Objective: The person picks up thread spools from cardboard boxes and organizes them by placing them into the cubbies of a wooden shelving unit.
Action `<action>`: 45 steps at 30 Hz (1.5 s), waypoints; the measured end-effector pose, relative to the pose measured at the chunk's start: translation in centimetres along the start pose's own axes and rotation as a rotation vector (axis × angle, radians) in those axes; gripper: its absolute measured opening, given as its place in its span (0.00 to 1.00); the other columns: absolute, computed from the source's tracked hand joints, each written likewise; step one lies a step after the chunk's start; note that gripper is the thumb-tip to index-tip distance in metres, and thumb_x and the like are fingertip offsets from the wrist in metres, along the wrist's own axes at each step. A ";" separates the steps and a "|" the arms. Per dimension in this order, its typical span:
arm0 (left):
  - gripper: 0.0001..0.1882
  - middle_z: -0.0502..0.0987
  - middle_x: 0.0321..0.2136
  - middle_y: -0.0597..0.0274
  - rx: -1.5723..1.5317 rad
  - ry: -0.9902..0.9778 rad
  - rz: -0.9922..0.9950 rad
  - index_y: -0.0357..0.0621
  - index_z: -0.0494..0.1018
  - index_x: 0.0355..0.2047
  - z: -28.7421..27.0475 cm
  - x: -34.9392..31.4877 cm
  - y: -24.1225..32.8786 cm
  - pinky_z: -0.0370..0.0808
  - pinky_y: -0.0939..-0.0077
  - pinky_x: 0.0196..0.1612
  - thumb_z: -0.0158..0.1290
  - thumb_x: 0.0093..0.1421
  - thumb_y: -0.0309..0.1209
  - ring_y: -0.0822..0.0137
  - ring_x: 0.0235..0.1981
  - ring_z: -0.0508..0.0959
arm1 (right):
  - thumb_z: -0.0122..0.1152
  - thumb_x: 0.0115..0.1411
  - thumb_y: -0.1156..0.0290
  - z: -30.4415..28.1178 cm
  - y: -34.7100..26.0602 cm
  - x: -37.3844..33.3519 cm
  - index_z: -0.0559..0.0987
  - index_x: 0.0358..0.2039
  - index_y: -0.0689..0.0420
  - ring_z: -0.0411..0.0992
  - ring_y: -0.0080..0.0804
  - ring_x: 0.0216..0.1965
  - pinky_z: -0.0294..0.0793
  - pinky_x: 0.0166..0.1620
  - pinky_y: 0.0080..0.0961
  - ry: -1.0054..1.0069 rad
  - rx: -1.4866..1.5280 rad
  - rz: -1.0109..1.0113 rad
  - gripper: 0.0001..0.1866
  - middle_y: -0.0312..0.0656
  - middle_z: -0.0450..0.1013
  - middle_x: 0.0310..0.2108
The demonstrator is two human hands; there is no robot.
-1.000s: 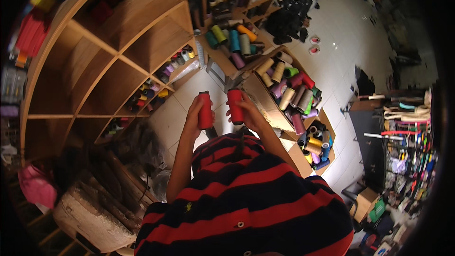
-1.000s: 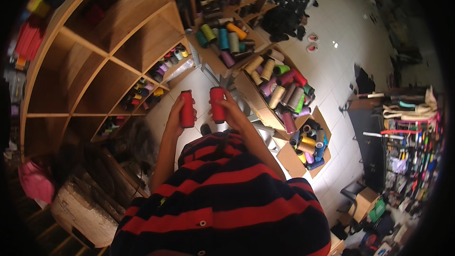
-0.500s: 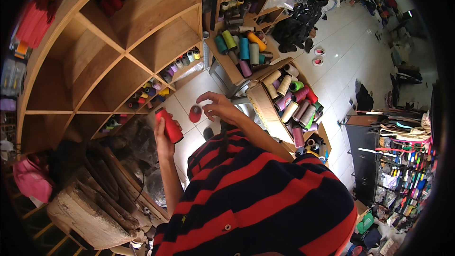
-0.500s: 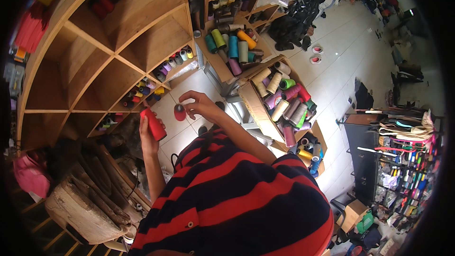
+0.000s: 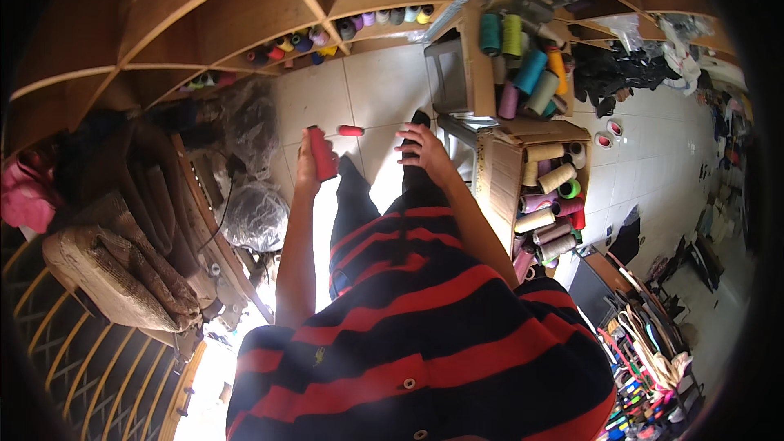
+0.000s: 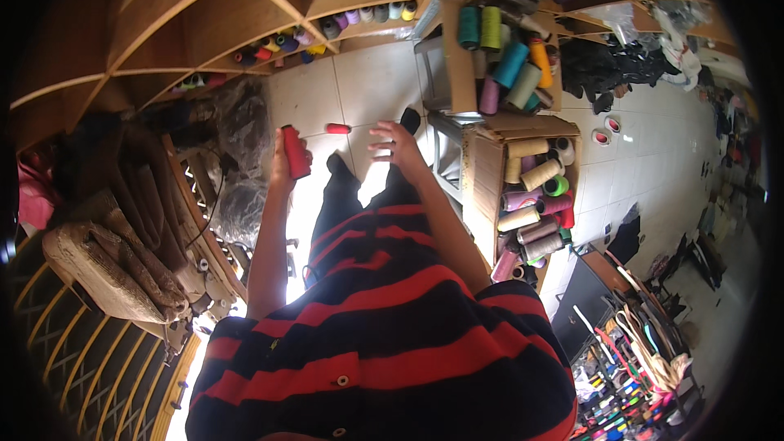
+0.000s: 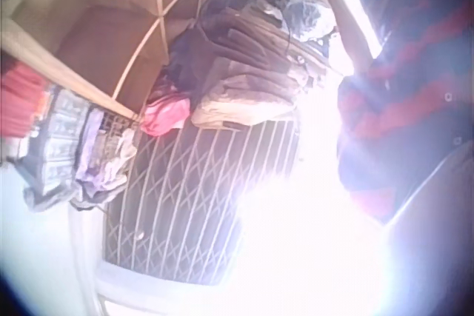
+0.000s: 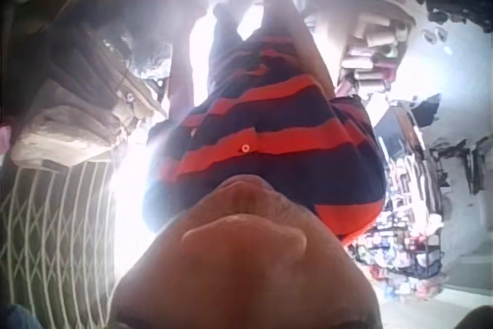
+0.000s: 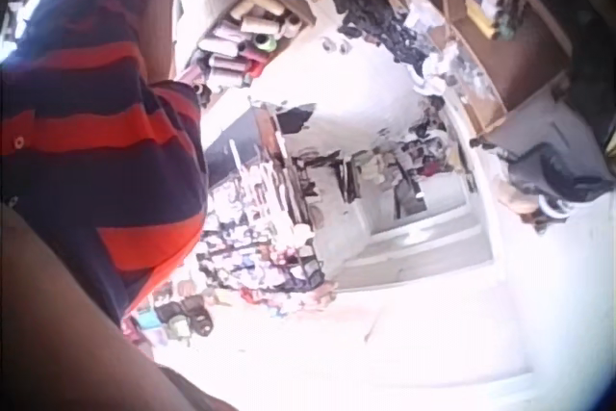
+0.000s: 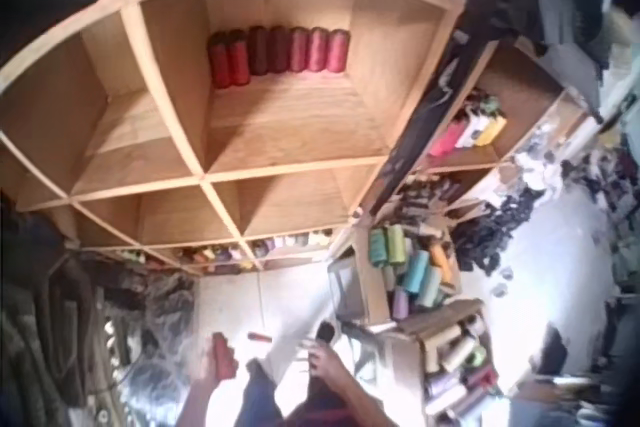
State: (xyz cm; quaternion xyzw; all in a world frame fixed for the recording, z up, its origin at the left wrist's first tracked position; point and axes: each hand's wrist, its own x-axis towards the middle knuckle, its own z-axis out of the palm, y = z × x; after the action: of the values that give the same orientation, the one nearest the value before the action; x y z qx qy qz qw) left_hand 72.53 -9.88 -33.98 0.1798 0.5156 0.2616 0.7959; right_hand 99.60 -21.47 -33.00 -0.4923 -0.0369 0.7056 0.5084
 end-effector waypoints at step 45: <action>0.28 0.78 0.44 0.62 0.466 0.262 0.067 0.49 0.68 0.54 -19.4 3.2 -10.6 0.74 0.66 0.38 0.46 0.63 0.56 0.67 0.40 0.79 | 0.54 0.64 0.65 9.4 4.9 7.8 0.62 0.57 0.55 0.75 0.43 0.44 0.77 0.45 0.41 -0.255 -0.045 0.071 0.23 0.47 0.70 0.46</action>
State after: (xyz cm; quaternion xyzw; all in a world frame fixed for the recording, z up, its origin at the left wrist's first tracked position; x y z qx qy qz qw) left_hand 58.29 -16.12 -50.00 0.3399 0.6541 0.1831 0.6505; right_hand 89.44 -13.69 -36.03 -0.4110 -0.0997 0.7791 0.4629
